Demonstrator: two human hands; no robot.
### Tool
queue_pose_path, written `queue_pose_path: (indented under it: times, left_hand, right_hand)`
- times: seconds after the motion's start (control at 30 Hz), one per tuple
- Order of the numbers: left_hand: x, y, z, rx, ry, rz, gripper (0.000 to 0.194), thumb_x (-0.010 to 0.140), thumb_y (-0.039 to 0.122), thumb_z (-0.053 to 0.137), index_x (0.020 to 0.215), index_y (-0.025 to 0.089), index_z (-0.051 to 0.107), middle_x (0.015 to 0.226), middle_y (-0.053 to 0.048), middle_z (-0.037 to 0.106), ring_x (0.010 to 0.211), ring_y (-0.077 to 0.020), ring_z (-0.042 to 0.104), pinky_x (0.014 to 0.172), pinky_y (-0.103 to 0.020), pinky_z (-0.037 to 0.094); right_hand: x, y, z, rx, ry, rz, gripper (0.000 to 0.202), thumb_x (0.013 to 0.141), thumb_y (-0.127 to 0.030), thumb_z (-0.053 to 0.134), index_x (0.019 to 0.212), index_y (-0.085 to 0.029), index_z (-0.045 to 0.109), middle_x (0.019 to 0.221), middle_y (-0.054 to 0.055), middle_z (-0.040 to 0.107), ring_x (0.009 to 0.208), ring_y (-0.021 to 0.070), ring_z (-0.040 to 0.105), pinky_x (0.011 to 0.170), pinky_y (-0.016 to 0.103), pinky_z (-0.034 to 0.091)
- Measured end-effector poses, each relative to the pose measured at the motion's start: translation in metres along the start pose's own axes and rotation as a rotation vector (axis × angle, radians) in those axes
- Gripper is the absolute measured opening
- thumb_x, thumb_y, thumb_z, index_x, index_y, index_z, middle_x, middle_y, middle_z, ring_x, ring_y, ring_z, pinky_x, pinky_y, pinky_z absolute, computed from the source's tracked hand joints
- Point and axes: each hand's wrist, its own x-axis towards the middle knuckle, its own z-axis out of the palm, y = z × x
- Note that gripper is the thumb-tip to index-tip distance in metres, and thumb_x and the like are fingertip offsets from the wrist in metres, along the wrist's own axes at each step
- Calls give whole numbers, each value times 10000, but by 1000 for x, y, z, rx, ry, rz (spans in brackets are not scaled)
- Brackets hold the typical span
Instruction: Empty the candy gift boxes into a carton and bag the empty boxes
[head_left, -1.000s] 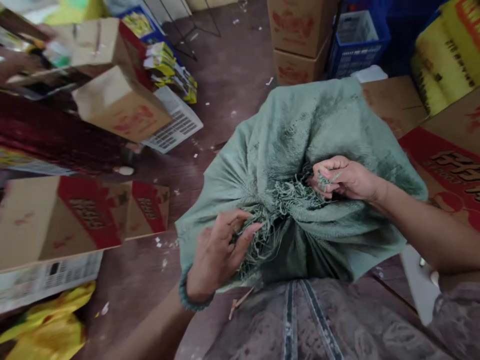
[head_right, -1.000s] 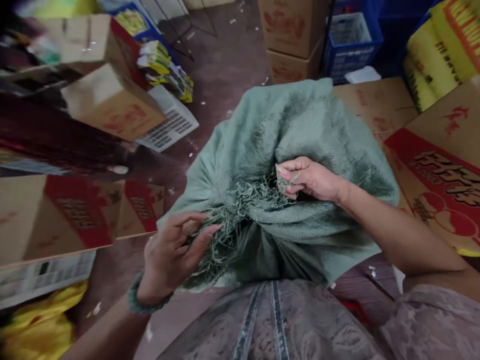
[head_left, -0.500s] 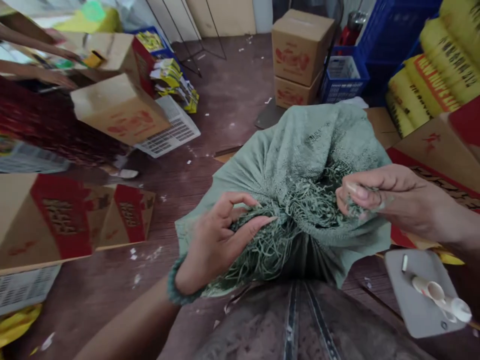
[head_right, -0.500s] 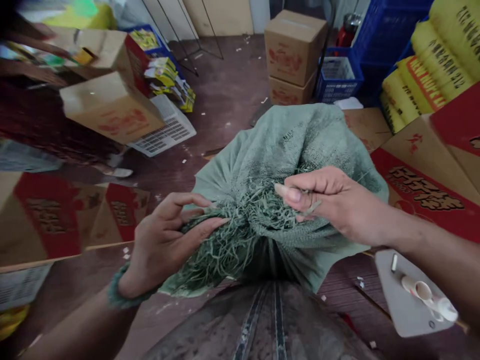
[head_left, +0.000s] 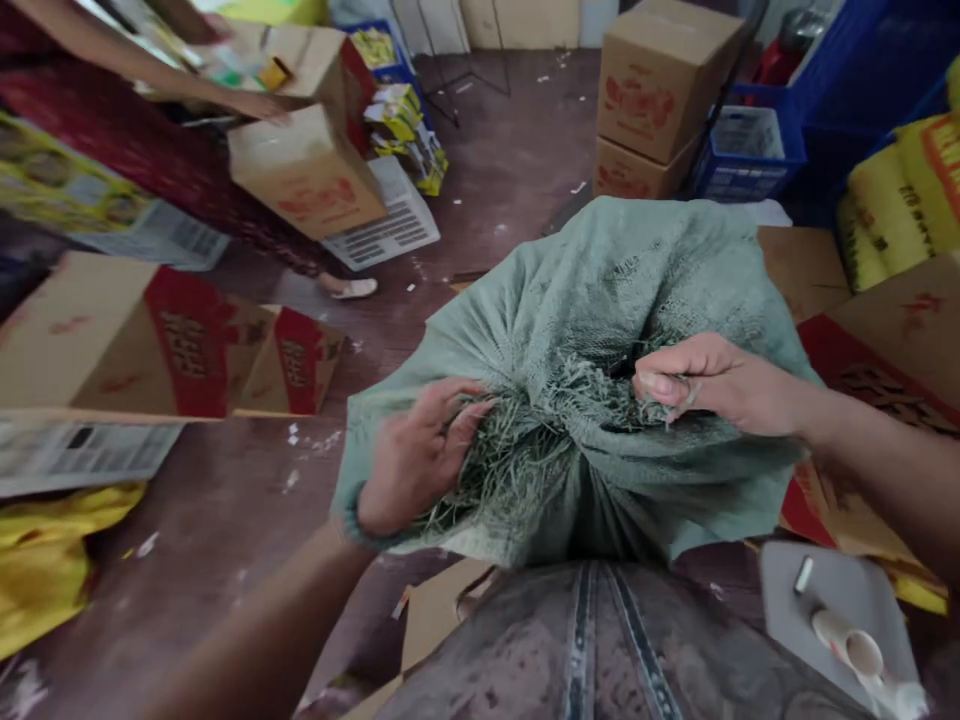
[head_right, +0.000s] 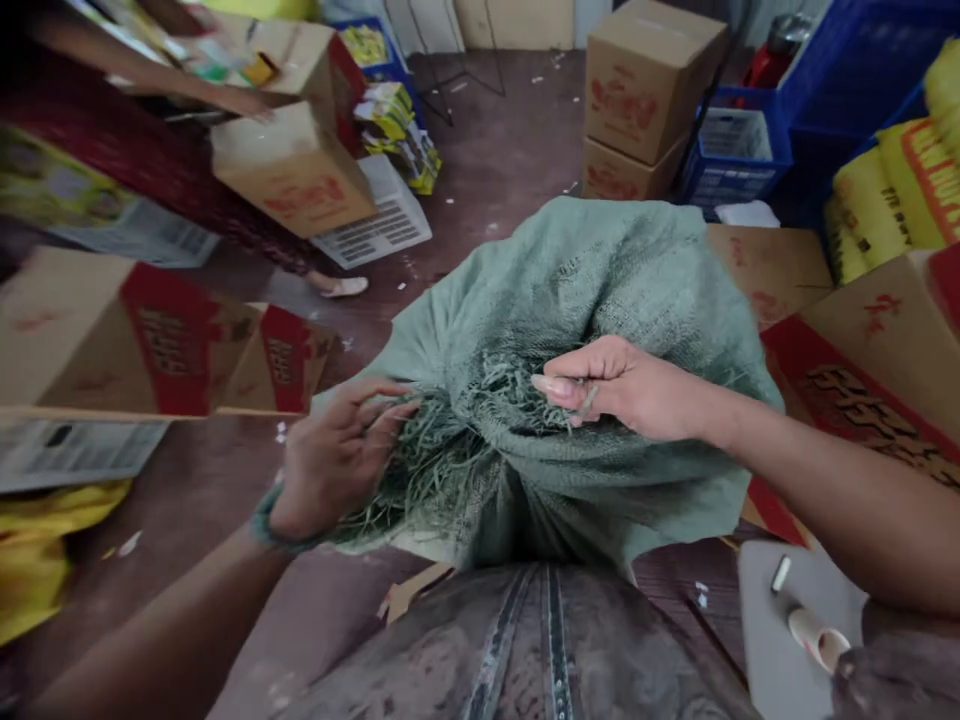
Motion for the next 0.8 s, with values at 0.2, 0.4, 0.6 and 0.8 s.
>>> queue_pose_path:
  times: [0.2, 0.4, 0.6, 0.8]
  left_hand:
    - [-27, -22, 83, 409, 3, 195, 555, 1089, 583, 360, 936, 195, 726, 622, -64, 695, 500, -211, 614, 480, -315, 353]
    - [-24, 26, 98, -64, 3, -265, 364, 951, 582, 615, 949, 218, 603, 611, 25, 610, 480, -138, 498, 524, -260, 370]
    - [-20, 88, 50, -667, 119, -596, 468, 744, 494, 875, 963, 224, 561, 620, 58, 582, 487, -104, 463, 479, -220, 343]
    - [4, 105, 27, -709, 72, -426, 440, 780, 505, 872, 955, 190, 620, 545, 62, 518, 461, -89, 410, 452, -219, 260]
  right_hand:
    - [-15, 79, -47, -20, -56, 91, 691, 908, -779, 642, 632, -210, 364, 623, -55, 294, 601, 97, 259, 568, 275, 242]
    - [-39, 96, -51, -85, 130, 70, 673, 910, -808, 594, 649, -212, 422, 612, -40, 367, 580, 109, 319, 555, 267, 268]
    - [-26, 72, 4, -533, 230, -111, 459, 908, -605, 736, 1152, -217, 721, 673, -27, 581, 582, 133, 434, 626, 266, 323]
    - [36, 58, 53, -788, 230, -116, 298, 919, -394, 681, 1130, -199, 759, 692, 19, 610, 666, 192, 516, 648, 292, 259]
